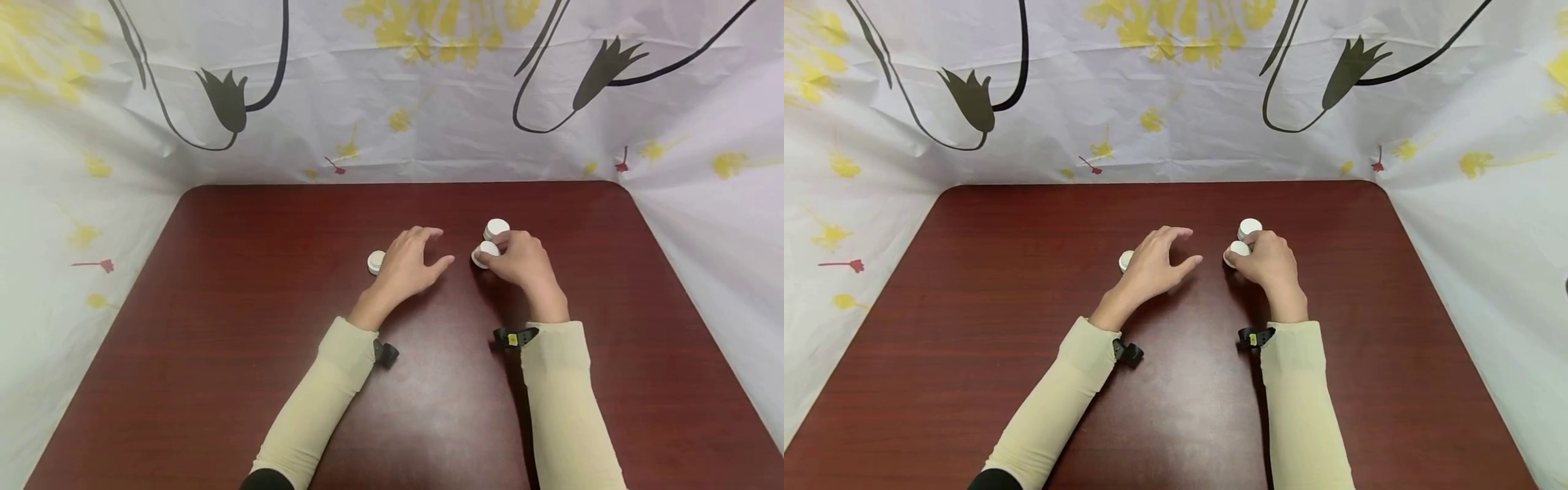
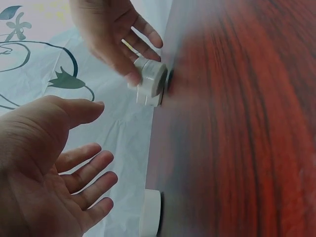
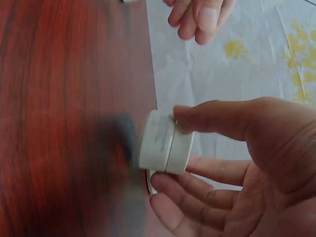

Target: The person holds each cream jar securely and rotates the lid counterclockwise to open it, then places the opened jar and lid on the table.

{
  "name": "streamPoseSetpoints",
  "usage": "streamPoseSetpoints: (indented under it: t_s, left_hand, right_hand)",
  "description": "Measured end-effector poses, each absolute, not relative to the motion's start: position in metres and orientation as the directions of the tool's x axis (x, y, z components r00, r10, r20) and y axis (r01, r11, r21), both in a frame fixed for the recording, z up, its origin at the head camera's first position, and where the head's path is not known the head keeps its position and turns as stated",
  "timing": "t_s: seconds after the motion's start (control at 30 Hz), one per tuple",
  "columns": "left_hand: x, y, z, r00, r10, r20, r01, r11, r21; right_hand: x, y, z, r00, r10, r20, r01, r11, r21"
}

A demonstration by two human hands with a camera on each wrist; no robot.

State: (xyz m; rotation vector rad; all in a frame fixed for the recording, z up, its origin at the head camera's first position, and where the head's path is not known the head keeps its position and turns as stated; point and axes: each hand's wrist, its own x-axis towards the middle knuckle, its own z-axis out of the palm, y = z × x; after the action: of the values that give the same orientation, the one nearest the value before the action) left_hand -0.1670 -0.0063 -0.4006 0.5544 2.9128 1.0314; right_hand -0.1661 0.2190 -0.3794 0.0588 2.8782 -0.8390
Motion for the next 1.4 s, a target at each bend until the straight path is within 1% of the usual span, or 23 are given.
streamPoseSetpoints:
  t_s: [0.2,0.37,0.53,0.8,0.97,1.27,1.4]
  left_hand:
    - [-0.164,-0.005,-0.403,-0.936,0.339,0.094,0.324,0.727,0.605]
    - [-0.164,-0.007,-0.405,-0.934,0.345,0.095,0.326,0.713,0.621]
    - [-0.166,-0.011,-0.403,-0.931,0.349,0.103,0.337,0.72,0.606]
    - [-0.17,-0.017,-0.399,-0.932,0.356,0.075,0.33,0.74,0.586]
    - [-0.172,-0.019,-0.399,-0.929,0.363,0.076,0.34,0.749,0.569]
    - [-0.171,-0.024,-0.395,-0.948,0.305,0.092,0.299,0.754,0.585]
    - [-0.171,-0.026,-0.394,-0.942,0.319,0.102,0.317,0.755,0.573]
  right_hand:
    - [-0.16,0.208,-0.384,-0.988,-0.069,-0.139,0.027,0.805,-0.592]
    - [-0.158,0.195,-0.387,-0.992,-0.096,-0.082,-0.023,0.78,-0.625]
    - [-0.159,0.181,-0.387,-0.992,-0.119,-0.037,-0.068,0.765,-0.641]
    - [-0.161,0.167,-0.386,-0.989,-0.145,0.031,-0.128,0.73,-0.671]
    - [-0.162,0.164,-0.384,-0.988,-0.146,0.054,-0.143,0.72,-0.679]
    - [-0.163,0.16,-0.382,-0.988,-0.146,0.048,-0.138,0.715,-0.685]
    - [-0.163,0.159,-0.382,-0.988,-0.145,0.051,-0.141,0.714,-0.686]
